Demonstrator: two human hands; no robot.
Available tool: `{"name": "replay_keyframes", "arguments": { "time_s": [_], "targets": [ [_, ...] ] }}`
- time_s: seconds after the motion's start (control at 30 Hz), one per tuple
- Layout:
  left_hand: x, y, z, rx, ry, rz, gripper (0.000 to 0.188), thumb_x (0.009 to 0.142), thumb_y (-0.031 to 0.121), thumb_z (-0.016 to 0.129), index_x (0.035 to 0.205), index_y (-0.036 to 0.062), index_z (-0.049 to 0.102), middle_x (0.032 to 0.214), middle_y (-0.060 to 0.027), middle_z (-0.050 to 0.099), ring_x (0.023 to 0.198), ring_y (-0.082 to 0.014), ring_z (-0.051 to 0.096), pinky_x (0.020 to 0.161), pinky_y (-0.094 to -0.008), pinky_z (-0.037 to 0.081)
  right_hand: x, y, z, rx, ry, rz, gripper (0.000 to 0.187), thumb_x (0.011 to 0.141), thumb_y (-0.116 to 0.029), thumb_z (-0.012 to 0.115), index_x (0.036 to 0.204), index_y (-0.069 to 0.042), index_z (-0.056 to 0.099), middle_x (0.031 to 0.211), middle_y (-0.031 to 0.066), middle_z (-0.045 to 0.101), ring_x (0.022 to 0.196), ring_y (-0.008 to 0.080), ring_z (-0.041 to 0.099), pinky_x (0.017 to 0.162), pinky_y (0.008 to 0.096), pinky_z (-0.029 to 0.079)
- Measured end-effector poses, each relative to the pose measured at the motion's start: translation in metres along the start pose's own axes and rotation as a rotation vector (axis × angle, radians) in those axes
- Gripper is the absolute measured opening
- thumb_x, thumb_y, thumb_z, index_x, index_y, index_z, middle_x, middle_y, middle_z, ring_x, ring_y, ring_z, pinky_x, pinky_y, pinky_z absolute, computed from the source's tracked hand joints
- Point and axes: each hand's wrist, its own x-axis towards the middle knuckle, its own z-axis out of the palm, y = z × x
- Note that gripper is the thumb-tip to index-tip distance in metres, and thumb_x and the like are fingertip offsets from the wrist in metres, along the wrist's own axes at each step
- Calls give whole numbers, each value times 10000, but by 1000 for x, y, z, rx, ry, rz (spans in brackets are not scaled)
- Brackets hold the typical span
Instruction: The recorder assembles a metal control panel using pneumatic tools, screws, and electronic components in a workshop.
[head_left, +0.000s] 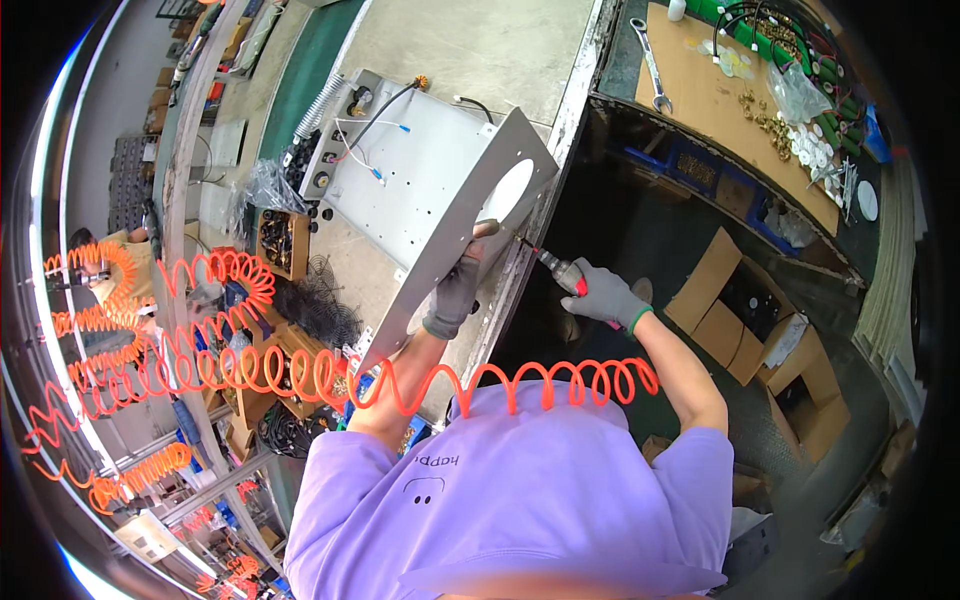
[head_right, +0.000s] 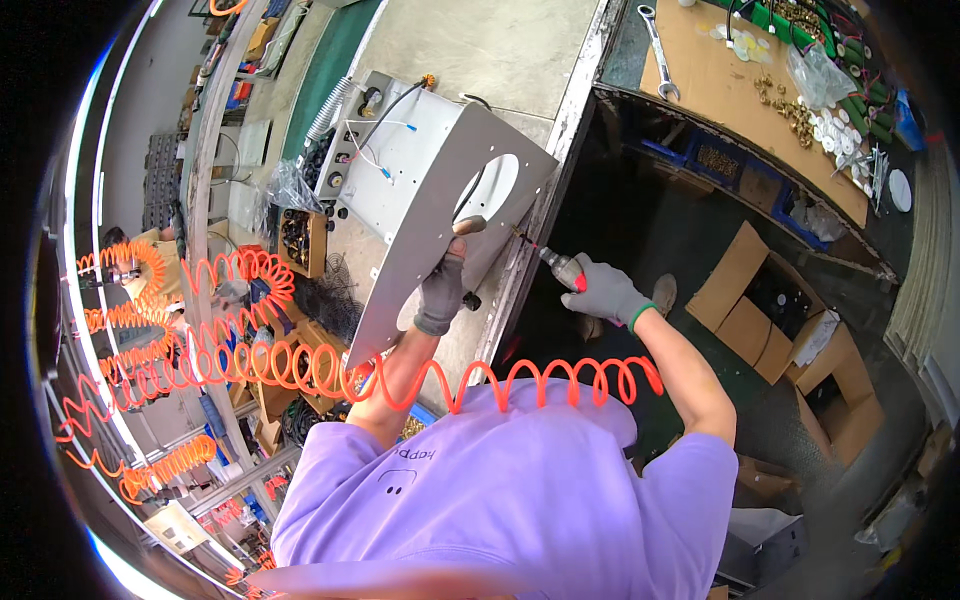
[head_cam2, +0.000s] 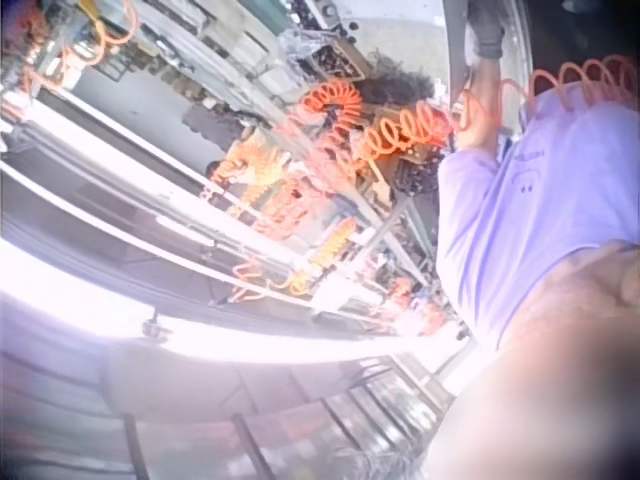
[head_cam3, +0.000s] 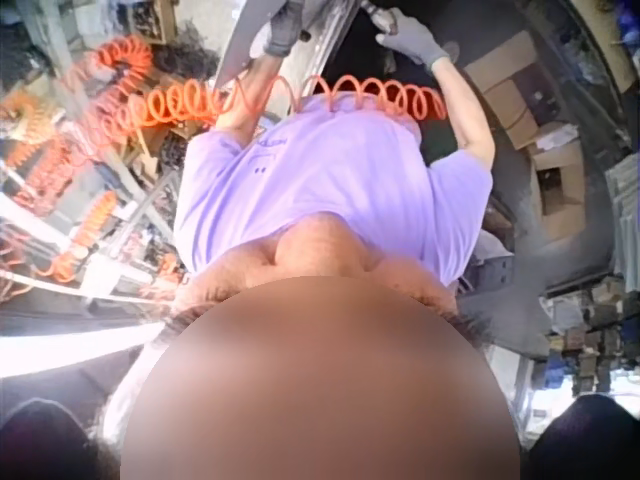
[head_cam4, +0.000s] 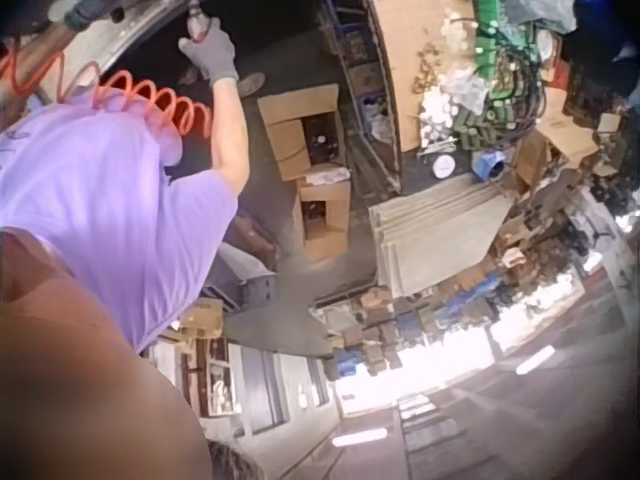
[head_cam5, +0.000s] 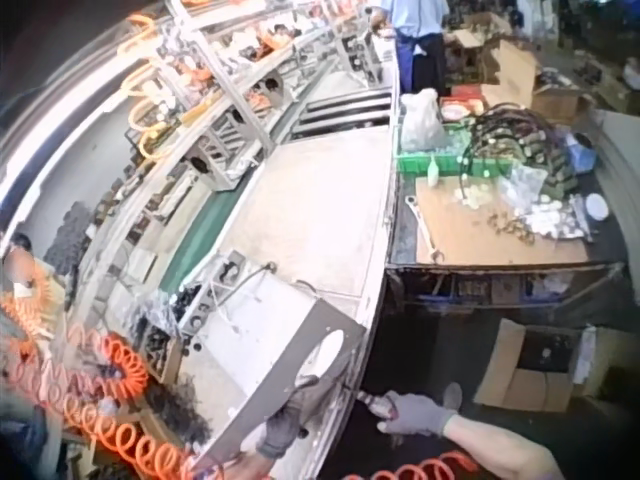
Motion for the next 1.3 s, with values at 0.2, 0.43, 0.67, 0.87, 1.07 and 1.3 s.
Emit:
{"name": "replay_keyframes", "arguments": {
  "time_s": [0.2,0.43,0.67,0.87,1.07,1.3],
  "targets": [
    [1,-1,7,66,1,9,249,932,232,511,976,24,642,1009,-76,671,940,-149,585,847,-297,433,-5,-3,-3,-38,28,-9,555,672,-387,633,1084,-62,450,919,212,619,876,394,606,762,462,478],
    [1,-4,8,32,2,-2,316,932,307,522,925,13,638,1027,-107,663,960,-165,579,886,-323,420,-7,-10,-21,-68,-34,-9,526,668,-359,619,1069,-61,454,915,205,617,870,391,606,766,466,474],
    [2,-3,10,43,12,26,288,932,246,523,1017,1,648,995,-76,675,910,-150,590,830,-296,446,-4,-2,-4,-17,18,-12,528,676,-366,614,1077,-63,454,908,198,619,866,387,607,766,469,473],
    [2,2,7,160,9,7,311,927,269,533,1030,-1,651,988,-75,676,914,-148,586,847,-301,442,-2,-5,-4,-19,13,-23,529,681,-363,610,1079,-53,449,907,203,618,866,390,606,765,473,473],
    [3,5,9,204,2,-24,318,930,280,533,1016,1,660,982,-81,676,907,-156,588,851,-314,445,3,-6,-5,-21,11,-30,523,685,-361,606,1068,-43,446,905,203,618,866,393,605,765,468,475],
    [1,-1,11,148,45,10,349,936,324,495,1008,30,670,916,-17,652,799,-94,510,750,-266,408,0,-12,-15,-87,-30,-53,540,685,-359,600,1083,-29,446,914,200,623,875,382,610,771,460,479]
  ]
}}
